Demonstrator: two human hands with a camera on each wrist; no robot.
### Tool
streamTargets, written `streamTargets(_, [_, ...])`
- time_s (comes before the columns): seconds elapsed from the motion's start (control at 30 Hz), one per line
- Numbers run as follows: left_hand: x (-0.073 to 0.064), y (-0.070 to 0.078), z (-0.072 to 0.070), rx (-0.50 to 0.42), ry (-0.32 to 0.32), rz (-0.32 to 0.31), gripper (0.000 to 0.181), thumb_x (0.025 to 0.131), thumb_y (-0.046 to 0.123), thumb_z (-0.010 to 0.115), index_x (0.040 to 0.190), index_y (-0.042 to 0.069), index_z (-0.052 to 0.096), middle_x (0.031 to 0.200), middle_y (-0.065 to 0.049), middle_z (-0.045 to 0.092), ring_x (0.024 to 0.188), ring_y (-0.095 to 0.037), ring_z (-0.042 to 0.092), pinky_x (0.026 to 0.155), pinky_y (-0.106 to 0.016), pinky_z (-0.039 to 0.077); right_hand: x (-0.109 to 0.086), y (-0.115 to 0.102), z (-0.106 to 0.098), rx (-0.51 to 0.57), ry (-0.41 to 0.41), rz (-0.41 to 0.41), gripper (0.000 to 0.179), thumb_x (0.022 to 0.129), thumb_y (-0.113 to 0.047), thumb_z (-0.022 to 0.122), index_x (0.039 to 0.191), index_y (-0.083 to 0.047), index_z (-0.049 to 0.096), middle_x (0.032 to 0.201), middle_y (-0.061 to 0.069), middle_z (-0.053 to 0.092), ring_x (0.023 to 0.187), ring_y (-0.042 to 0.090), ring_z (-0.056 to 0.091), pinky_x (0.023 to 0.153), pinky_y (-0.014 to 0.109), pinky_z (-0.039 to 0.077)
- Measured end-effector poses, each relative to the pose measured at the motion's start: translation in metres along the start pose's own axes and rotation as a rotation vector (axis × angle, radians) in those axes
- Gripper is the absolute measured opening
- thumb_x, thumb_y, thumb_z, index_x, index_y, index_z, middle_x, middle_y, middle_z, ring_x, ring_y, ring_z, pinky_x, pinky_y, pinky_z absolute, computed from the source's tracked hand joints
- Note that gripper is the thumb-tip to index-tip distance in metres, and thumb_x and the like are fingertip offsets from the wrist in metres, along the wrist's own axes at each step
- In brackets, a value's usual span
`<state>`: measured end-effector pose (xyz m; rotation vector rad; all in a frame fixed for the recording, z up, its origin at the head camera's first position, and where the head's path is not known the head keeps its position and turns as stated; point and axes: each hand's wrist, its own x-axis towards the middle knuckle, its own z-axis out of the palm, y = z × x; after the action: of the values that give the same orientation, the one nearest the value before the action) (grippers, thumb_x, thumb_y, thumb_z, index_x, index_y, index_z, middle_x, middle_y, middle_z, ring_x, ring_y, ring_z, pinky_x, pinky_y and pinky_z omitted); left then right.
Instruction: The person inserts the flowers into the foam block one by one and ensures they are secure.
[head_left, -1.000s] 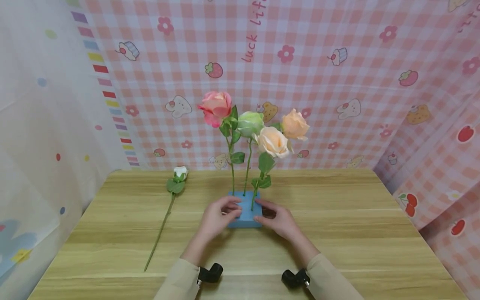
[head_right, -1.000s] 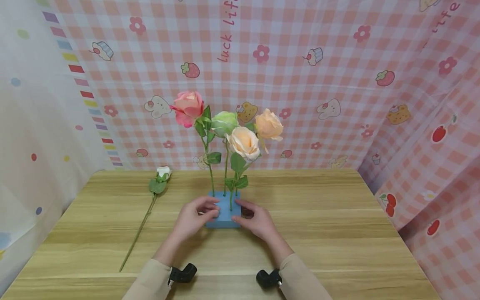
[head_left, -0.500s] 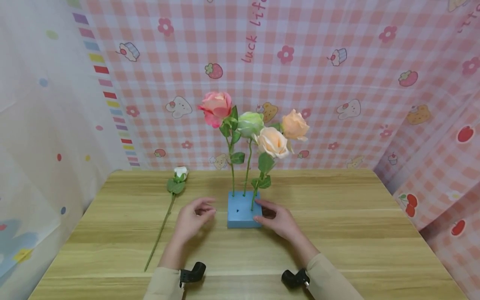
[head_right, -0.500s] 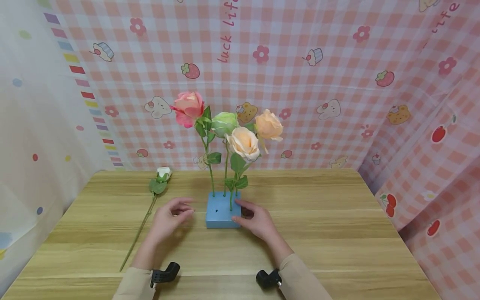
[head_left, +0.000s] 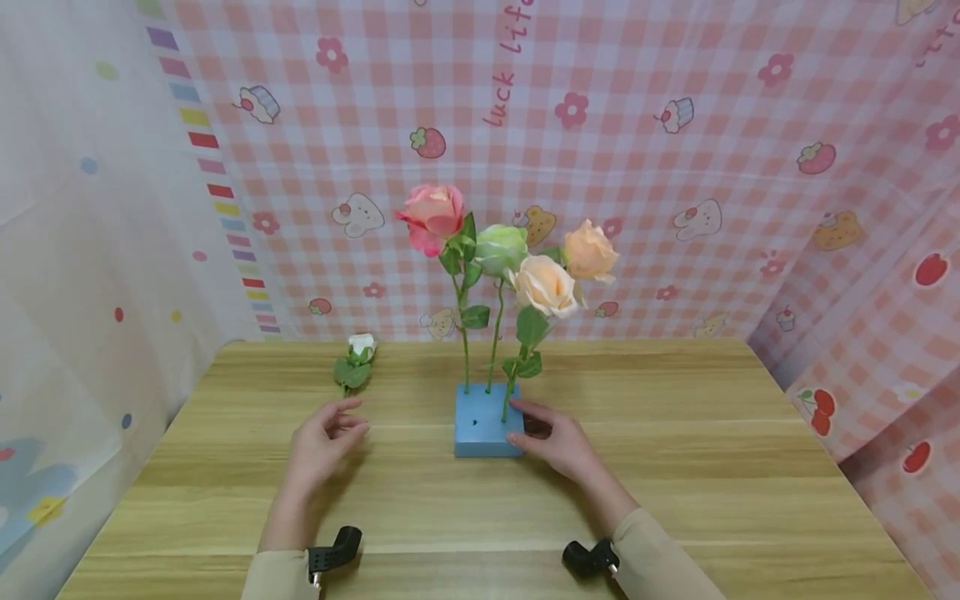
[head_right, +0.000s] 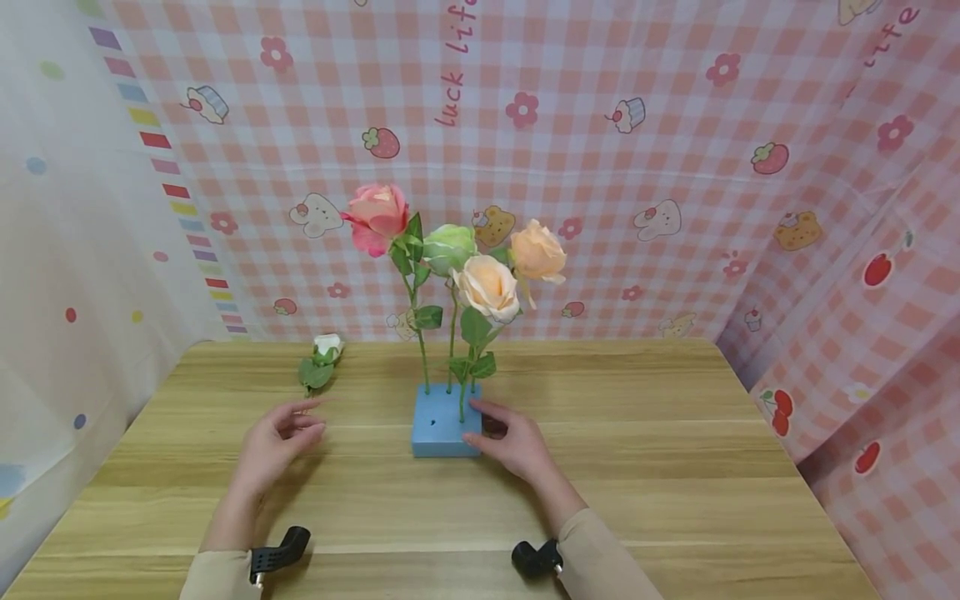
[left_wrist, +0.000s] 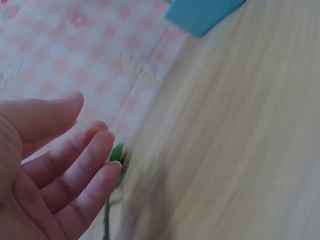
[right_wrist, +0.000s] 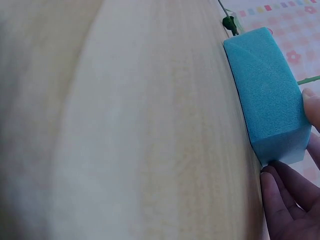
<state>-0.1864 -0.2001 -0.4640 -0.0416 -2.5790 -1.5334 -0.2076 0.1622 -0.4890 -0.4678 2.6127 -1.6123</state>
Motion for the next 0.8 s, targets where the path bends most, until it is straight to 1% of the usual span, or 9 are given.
streamTargets(0.1, [-0.003, -0.005, -0.014, 0.014, 0.004, -0.008, 0.04, 0.093, 0.009, 0.071, 0.13, -0.001, 0.06, 0.104, -0.018, 0.071, 0.083, -0.016, 0.065, 0.069, -0.02, 0.053, 0.0, 0.0, 0.0, 0.001, 0.001, -0.002, 0.052, 0.088, -0.022, 0.077, 0.135, -0.006, 0.061, 0.123, 0.015, 0.065, 0.106, 0.027, 0.063, 0.09, 0.041, 0.054])
streamTargets(0.27, [-0.007, -0.012, -0.035, 0.024, -0.008, 0.022, 0.042, 0.093, 0.01, 0.07, 0.13, -0.004, 0.058, 0.104, -0.021, 0.07, 0.084, -0.015, 0.065, 0.069, -0.02, 0.054, 0.0, 0.0, 0.0, 0.0, 0.002, -0.002, 0.052, 0.089, -0.022, 0.077, 0.135, -0.006, 0.061, 0.122, 0.015, 0.065, 0.106, 0.027, 0.064, 0.09, 0.041, 0.054])
streamTargets(0.37, [-0.009, -0.018, -0.045, 0.068, -0.023, 0.041, 0.044, 0.093, 0.01, 0.071, 0.131, -0.005, 0.057, 0.105, -0.021, 0.069, 0.085, -0.015, 0.064, 0.07, -0.02, 0.053, 0.0, 0.0, 0.0, 0.0, 0.001, 0.002, 0.052, 0.089, -0.022, 0.077, 0.135, -0.006, 0.061, 0.124, 0.016, 0.065, 0.106, 0.028, 0.064, 0.09, 0.042, 0.054])
streamTargets(0.43, [-0.01, -0.022, -0.05, 0.095, -0.039, 0.044, 0.044, 0.092, 0.01, 0.071, 0.132, -0.004, 0.057, 0.105, -0.021, 0.069, 0.086, -0.017, 0.065, 0.07, -0.021, 0.054, 0.0, -0.001, 0.0, 0.0, 0.0, 0.004, 0.052, 0.089, -0.023, 0.077, 0.135, -0.006, 0.061, 0.124, 0.016, 0.065, 0.106, 0.027, 0.064, 0.09, 0.041, 0.054])
streamTargets(0.5, [-0.011, -0.025, -0.055, 0.123, -0.068, 0.041, 0.046, 0.092, 0.01, 0.072, 0.133, -0.003, 0.057, 0.107, -0.02, 0.069, 0.088, -0.021, 0.065, 0.071, -0.023, 0.054, 0.0, -0.001, 0.0, 0.002, 0.0, 0.008, 0.052, 0.089, -0.023, 0.077, 0.135, -0.006, 0.061, 0.123, 0.016, 0.065, 0.106, 0.027, 0.064, 0.09, 0.041, 0.054])
streamTargets(0.57, [-0.013, -0.026, -0.058, 0.128, -0.108, 0.025, 0.049, 0.09, 0.011, 0.073, 0.134, -0.002, 0.057, 0.107, -0.019, 0.068, 0.091, -0.025, 0.065, 0.071, -0.024, 0.055, 0.0, -0.002, 0.0, 0.003, 0.0, 0.01, 0.052, 0.089, -0.023, 0.077, 0.135, -0.007, 0.061, 0.122, 0.015, 0.065, 0.106, 0.027, 0.064, 0.089, 0.04, 0.055])
streamTargets(0.73, [-0.016, -0.025, -0.065, 0.097, -0.226, -0.034, 0.058, 0.085, 0.014, 0.079, 0.135, -0.003, 0.056, 0.108, -0.018, 0.066, 0.095, -0.028, 0.064, 0.07, -0.027, 0.056, 0.0, -0.001, 0.0, -0.001, 0.005, 0.015, 0.052, 0.088, -0.023, 0.077, 0.135, -0.008, 0.061, 0.123, 0.014, 0.065, 0.106, 0.026, 0.064, 0.089, 0.038, 0.055])
streamTargets(0.8, [-0.016, -0.026, -0.066, 0.092, -0.258, -0.037, 0.06, 0.084, 0.013, 0.08, 0.135, -0.005, 0.055, 0.107, -0.018, 0.066, 0.094, -0.028, 0.063, 0.069, -0.028, 0.056, 0.0, -0.001, 0.001, -0.001, 0.007, 0.018, 0.051, 0.088, -0.023, 0.078, 0.135, -0.008, 0.062, 0.123, 0.015, 0.065, 0.106, 0.026, 0.064, 0.089, 0.038, 0.055])
